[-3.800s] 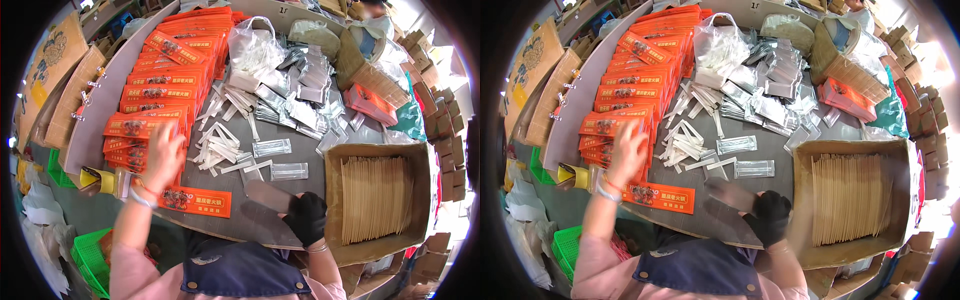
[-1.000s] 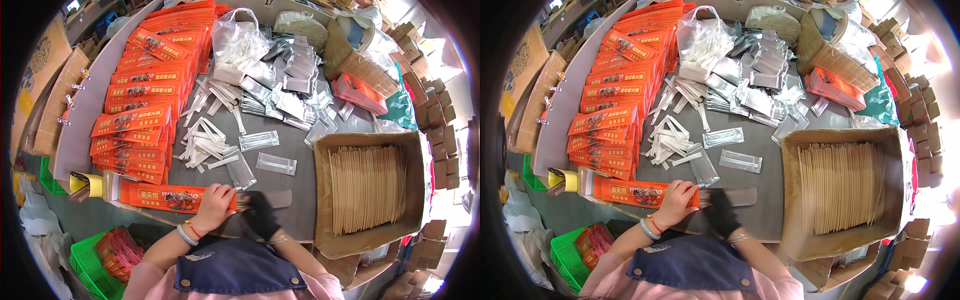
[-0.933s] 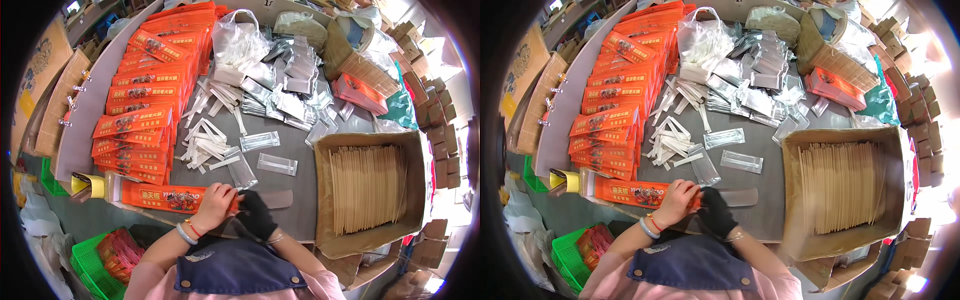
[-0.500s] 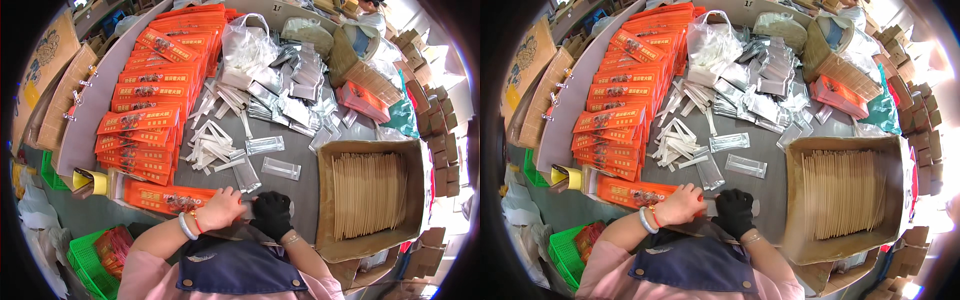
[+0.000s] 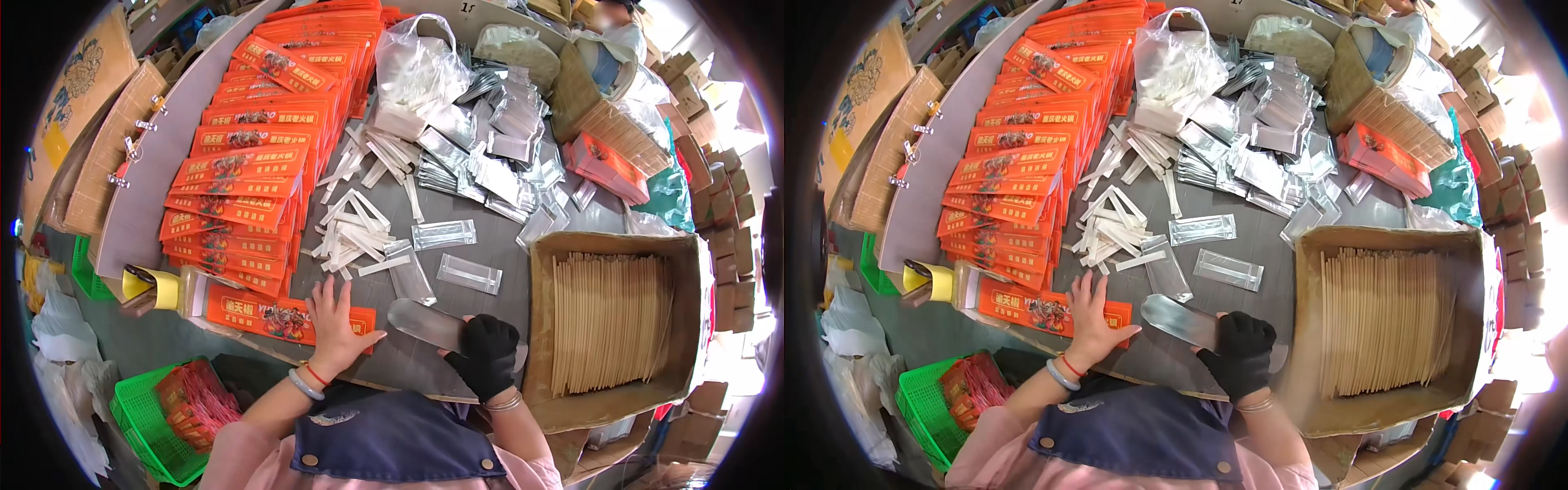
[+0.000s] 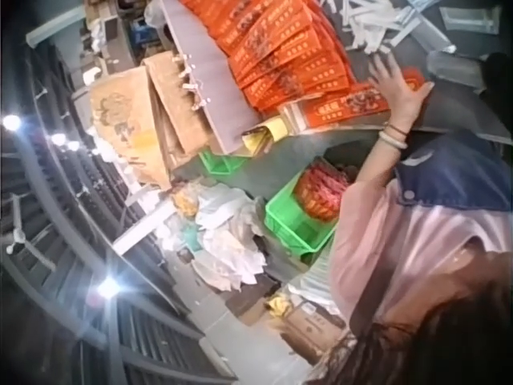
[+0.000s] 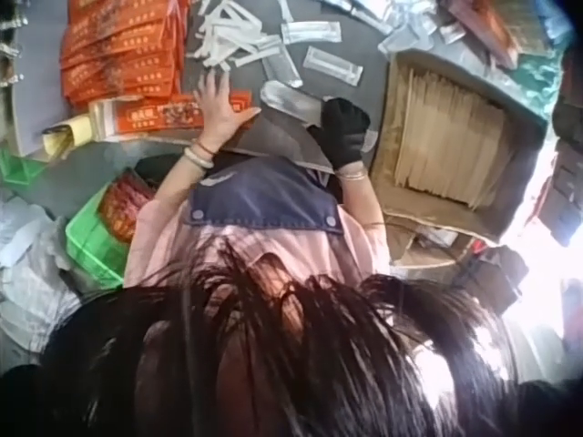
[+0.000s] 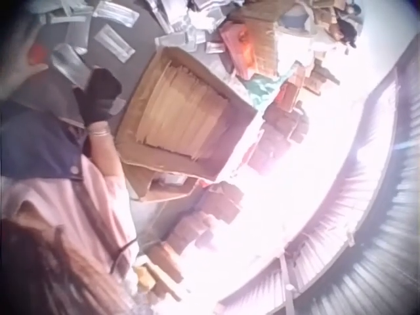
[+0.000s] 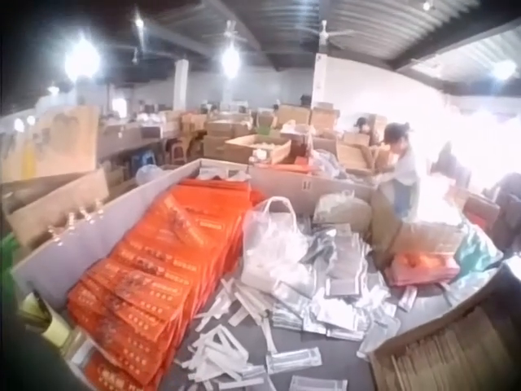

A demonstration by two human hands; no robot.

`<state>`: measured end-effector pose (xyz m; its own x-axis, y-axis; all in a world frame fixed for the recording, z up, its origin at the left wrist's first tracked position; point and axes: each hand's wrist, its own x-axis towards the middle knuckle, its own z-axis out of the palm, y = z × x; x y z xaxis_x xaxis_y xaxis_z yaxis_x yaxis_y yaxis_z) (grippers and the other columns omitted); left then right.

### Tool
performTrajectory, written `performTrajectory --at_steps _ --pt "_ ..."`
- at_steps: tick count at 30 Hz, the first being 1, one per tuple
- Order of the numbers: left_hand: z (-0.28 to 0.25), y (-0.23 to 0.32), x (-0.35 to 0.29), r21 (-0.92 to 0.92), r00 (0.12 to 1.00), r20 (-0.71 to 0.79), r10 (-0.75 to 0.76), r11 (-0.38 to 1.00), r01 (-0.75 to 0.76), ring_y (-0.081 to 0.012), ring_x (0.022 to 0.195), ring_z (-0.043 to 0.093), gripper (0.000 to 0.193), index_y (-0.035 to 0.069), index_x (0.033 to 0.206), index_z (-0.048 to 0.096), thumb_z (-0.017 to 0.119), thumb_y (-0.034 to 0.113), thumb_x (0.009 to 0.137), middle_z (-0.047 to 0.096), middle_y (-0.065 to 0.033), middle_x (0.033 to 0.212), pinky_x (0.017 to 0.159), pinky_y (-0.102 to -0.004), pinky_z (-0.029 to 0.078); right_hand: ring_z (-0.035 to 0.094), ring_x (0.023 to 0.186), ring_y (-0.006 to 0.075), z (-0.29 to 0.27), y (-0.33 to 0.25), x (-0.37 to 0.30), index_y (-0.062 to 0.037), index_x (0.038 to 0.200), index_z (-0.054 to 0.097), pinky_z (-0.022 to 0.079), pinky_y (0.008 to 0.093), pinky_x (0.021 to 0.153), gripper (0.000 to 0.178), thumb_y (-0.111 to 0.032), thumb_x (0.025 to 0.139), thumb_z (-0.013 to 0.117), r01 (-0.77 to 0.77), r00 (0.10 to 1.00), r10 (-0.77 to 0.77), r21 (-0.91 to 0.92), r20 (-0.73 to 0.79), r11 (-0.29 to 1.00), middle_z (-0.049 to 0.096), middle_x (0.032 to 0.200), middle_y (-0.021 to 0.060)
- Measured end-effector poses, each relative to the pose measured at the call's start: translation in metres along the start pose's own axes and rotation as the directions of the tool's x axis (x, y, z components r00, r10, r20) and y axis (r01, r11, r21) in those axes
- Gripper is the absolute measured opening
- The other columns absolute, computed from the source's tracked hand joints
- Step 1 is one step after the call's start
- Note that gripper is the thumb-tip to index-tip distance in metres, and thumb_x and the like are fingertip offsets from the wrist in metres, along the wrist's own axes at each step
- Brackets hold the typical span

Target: Packaging bundles of wooden sticks into plastic sleeves and then into red cardboard boxes.

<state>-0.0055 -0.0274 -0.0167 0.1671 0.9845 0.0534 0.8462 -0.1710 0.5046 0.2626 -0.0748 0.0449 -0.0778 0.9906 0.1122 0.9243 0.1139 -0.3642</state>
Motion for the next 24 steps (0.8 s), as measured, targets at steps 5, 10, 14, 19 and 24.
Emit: performTrajectory --at_steps 5,10,14,19,24 --pt "0.005 -0.014 -0.008 -0.196 0.999 -0.042 0.023 0.980 -0.031 -0.0455 0.139 0.025 0.101 0.000 0.140 0.043 0.090 0.040 0.060 0.030 -0.0225 0.150 0.115 -0.0554 0.021 0.056 0.100 0.0270 -0.005 -0.002 -0.002 -0.0108 0.112 0.060 0.034 0.0462 0.093 0.063 -0.043 0.063 0.082 0.049 0.990 -0.042 -0.054 0.135 0.997 0.060 0.104 0.0073" --pt "0.000 -0.011 -0.009 -0.195 1.000 -0.018 0.006 0.981 -0.009 -0.0450 0.140 0.024 0.101 0.000 0.141 0.043 0.091 0.036 0.059 0.028 -0.0227 0.152 0.116 -0.0535 0.021 0.054 0.105 0.0285 0.011 -0.011 -0.004 -0.0114 0.114 0.060 0.033 0.0482 0.095 0.063 -0.046 0.065 0.080 0.068 0.949 -0.053 -0.039 0.311 0.997 0.059 0.109 0.0092" --pt "0.001 -0.010 -0.005 -0.173 0.999 0.013 0.049 0.984 -0.046 -0.0456 0.141 0.022 0.103 0.000 0.141 0.042 0.091 0.038 0.059 0.026 -0.0228 0.153 0.116 -0.0529 0.020 0.055 0.101 0.0304 0.070 -0.042 0.008 -0.0100 0.116 0.059 0.036 0.0489 0.091 0.067 -0.049 0.065 0.080 0.217 0.966 -0.231 0.120 0.115 0.969 0.060 0.107 0.0101" --pt "-0.001 -0.001 0.043 -0.180 0.970 -0.045 0.239 0.953 -0.243 -0.0366 0.122 0.046 0.060 0.004 0.127 0.057 0.080 0.018 0.073 0.052 -0.0147 0.129 0.103 -0.0491 0.036 0.058 0.100 0.0321 0.042 0.005 0.005 -0.0096 0.112 0.061 0.042 0.0453 0.090 0.056 -0.037 0.068 0.082 0.139 0.990 -0.135 0.131 -0.044 0.982 0.063 0.106 0.0093" --pt "0.019 -0.004 0.095 0.140 0.924 -0.032 0.381 0.917 -0.373 -0.0262 0.096 0.052 0.015 0.012 0.090 0.065 0.073 0.014 0.077 0.057 -0.0040 0.096 0.080 -0.0423 0.040 0.059 0.100 0.0352 -0.021 0.109 -0.036 -0.0035 0.110 0.061 0.048 0.0449 0.083 0.044 -0.030 0.078 0.077 -0.807 0.589 0.797 -0.155 -0.132 0.570 0.062 0.104 0.0157"
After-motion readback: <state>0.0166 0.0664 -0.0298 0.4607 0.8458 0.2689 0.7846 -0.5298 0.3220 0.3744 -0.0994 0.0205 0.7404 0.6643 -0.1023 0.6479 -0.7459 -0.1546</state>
